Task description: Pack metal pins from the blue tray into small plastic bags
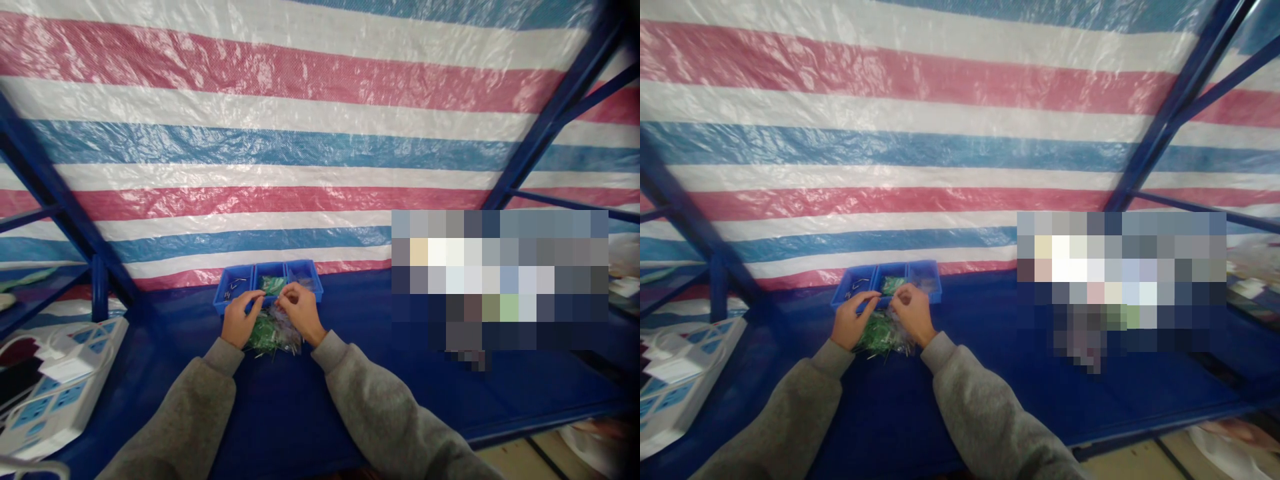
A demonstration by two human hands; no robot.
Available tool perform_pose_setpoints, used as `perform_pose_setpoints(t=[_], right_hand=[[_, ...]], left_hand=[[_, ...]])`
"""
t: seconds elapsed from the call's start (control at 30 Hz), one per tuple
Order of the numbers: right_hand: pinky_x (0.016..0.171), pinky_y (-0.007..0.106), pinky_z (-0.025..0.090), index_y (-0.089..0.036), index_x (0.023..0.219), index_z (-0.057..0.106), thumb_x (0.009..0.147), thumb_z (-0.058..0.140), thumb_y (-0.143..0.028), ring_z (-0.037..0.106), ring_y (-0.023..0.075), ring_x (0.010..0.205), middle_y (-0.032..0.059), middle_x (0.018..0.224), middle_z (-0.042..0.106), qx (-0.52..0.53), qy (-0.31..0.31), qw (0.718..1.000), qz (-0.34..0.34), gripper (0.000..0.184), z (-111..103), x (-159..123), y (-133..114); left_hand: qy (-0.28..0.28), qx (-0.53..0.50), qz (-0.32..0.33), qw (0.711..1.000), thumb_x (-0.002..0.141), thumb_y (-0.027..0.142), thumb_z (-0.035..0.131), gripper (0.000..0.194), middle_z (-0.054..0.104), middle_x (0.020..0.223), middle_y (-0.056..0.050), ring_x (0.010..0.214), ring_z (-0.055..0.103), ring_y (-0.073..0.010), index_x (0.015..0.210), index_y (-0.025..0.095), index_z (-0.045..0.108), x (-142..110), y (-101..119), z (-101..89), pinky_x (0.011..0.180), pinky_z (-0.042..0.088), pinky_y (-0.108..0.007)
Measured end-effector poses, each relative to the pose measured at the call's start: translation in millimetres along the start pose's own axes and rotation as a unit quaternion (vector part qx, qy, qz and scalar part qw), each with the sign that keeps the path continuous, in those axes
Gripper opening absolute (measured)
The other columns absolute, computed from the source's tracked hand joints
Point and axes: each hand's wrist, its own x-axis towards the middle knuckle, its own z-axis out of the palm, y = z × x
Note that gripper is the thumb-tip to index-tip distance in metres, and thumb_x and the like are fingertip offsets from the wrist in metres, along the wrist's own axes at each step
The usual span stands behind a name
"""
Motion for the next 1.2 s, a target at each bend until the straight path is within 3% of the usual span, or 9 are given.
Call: perform_pose_setpoints(t=[0.17,0.47,0.6,0.87,1.2], right_hand=[[0.054,0.026,0.053,-0.015,0.075,0.056,0.071,0.061,-0.031,0.063,0.0149,0.055,0.0029,0.068,0.066,0.148,-0.016,0.987,0.054,0.017,-0.2,-7.8,14.9],[0.048,0.026,0.053,-0.014,0.076,0.061,0.068,0.066,-0.043,0.062,0.015,0.047,0.0023,0.06,0.066,0.146,-0.035,0.987,0.058,0.031,5.8,0.4,18.9],[0.047,0.026,0.052,-0.015,0.074,0.061,0.072,0.063,-0.043,0.061,0.0143,0.046,0.0019,0.06,0.065,0.115,-0.042,0.991,0.043,0.028,11.2,5.1,12.5],[0.063,0.026,0.053,-0.017,0.087,0.064,0.078,0.059,-0.037,0.064,0.0152,0.063,0.0017,0.071,0.067,0.039,-0.038,0.998,-0.035,0.023,9.5,-8.5,14.5],[0.063,0.024,0.048,-0.017,0.087,0.064,0.083,0.053,-0.031,0.06,0.0128,0.06,0.0011,0.072,0.064,-0.054,-0.019,0.995,-0.081,0.018,1.6,-14.0,13.8]], left_hand=[[-0.017,0.011,0.009,1.0,0.088,0.034,0.045,0.026,0.068,0.095,-0.006,0.091,0.062,-0.0195,0.092,0.019,0.065,-4.0,0.5,0.7,0.086,0.046,-0.034],[-0.018,0.044,0.046,0.998,0.087,0.037,0.046,0.026,0.068,0.091,-0.006,0.087,0.062,-0.0197,0.095,0.02,0.064,-6.7,-7.9,5.9,0.082,0.046,-0.035],[-0.007,0.047,0.038,0.998,0.087,0.037,0.046,0.025,0.068,0.087,-0.005,0.084,0.062,-0.0189,0.084,0.02,0.063,-6.6,-9.5,3.3,0.08,0.046,-0.033],[-0.013,0.059,0.025,0.998,0.089,0.037,0.043,0.027,0.069,0.087,-0.005,0.081,0.062,-0.0185,0.087,0.018,0.063,-10.0,-7.5,-0.6,0.077,0.045,-0.031],[-0.028,0.057,0.012,0.998,0.09,0.034,0.04,0.028,0.068,0.078,-0.003,0.075,0.062,-0.0162,0.085,0.017,0.062,-10.7,-2.4,1.1,0.073,0.045,-0.027]])
